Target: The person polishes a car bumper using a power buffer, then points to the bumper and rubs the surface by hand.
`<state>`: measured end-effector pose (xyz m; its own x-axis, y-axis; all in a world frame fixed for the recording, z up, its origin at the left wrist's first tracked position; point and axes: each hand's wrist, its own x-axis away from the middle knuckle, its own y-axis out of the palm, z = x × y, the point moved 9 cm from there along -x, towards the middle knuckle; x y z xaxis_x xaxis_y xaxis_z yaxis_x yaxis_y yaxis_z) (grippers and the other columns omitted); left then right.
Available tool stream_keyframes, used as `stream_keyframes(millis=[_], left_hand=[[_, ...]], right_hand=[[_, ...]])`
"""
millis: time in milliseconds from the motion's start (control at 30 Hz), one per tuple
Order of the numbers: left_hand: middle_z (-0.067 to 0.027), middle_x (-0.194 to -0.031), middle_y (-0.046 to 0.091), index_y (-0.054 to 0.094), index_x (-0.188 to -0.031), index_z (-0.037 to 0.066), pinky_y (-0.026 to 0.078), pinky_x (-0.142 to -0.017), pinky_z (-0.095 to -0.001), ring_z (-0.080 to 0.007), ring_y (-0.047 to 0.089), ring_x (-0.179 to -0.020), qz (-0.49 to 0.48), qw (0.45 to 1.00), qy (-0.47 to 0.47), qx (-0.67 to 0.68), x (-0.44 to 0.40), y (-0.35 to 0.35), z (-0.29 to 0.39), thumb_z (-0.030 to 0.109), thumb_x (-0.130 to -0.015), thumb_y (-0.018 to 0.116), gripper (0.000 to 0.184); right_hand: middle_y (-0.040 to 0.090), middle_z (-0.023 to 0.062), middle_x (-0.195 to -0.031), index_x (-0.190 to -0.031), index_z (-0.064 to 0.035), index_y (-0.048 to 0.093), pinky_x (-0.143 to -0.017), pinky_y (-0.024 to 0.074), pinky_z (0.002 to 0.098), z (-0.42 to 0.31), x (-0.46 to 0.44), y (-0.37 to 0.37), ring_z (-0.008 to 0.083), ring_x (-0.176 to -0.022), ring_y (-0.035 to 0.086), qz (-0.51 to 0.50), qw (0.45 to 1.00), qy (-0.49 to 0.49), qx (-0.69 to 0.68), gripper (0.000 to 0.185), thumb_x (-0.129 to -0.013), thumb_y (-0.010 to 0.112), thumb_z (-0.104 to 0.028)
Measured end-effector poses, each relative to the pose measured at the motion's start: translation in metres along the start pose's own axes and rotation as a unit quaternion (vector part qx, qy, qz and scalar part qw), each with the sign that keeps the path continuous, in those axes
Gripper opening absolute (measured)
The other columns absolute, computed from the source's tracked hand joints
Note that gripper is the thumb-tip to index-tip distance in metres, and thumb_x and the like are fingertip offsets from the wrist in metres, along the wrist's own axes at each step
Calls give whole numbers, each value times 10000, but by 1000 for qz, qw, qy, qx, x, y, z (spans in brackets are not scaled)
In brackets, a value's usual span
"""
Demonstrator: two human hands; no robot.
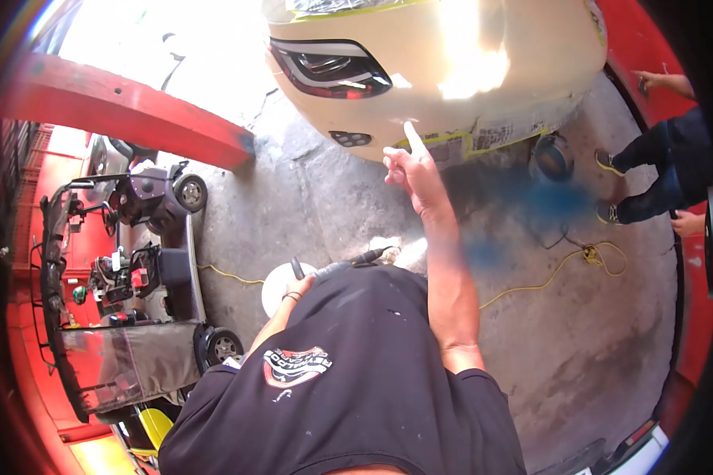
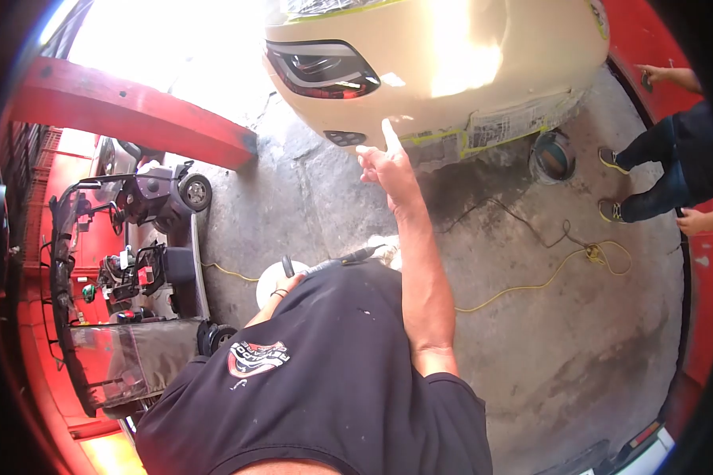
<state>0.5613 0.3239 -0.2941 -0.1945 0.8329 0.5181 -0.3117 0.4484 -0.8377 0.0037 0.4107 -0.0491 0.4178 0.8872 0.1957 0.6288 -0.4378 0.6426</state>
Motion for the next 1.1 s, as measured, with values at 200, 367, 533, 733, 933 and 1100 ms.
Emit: stream_keyframes(millis=[200, 367, 533, 733, 933, 1100], left_hand=[[-204, -960, 840, 830, -954, -28, 617, -891, -449, -343, 825, -990, 7, 1000, 8, 9, -12, 11, -9, 623, -818, 803, 666], [-145, -932, 831, 829, -992, -11, 606, -851, -444, -299, 805, -918, -79, 996, -2, 37, -39, 46, -19, 560, -859, 813, 587], [-117, -1013, 841, 844, -1077, 20, 596, -862, -423, -258, 795, -954, -121, 992, -24, 32, -43, 54, 17, 530, -877, 811, 549], [-23, -736, 758, 773, -783, 85, 571, -710, -384, -161, 723, -699, -119, 975, -113, 147, -15, 34, 91, 421, -881, 860, 361], [-87, -802, 827, 862, -921, 47, 617, -782, -360, -197, 801, -766, -86, 990, -75, 87, -13, 58, 129, 443, -868, 827, 401], [-98, -816, 833, 860, -909, 46, 631, -825, -372, -227, 822, -811, -69, 995, -37, 58, 20, 80, 187, 454, -861, 813, 413]], right_hand=[[647, 4, -852, -1793, 4, 29, -699, 556, 290, 3, -6, -3, 61, -667, 540, 4, 1000, 0, 3, 1093, -990, 751, -164], [609, 8, -843, -1805, -45, 32, -697, 562, 295, 19, -27, -7, 62, -649, 490, 25, 999, 41, -1, 1048, -1025, 728, -109], [609, -10, -834, -1803, -34, 47, -693, 560, 290, 19, -56, -18, 60, -662, 506, 62, 996, 51, 29, 1075, -999, 756, -127], [584, -38, -790, -1795, -6, 62, -656, 557, 282, -2, -92, -34, 63, -699, 546, 67, 996, 43, 43, 1069, -985, 754, -98], [573, -33, -784, -1790, 8, 43, -664, 556, 291, -27, -140, -48, 71, -709, 544, 18, 993, 82, 81, 1074, -977, 739, -86], [516, -21, -769, -1787, 16, -5, -677, 557, 307, -69, -175, -57, 79, -670, 497, -34, 988, 114, 95, 1081, -990, 714, -104]])
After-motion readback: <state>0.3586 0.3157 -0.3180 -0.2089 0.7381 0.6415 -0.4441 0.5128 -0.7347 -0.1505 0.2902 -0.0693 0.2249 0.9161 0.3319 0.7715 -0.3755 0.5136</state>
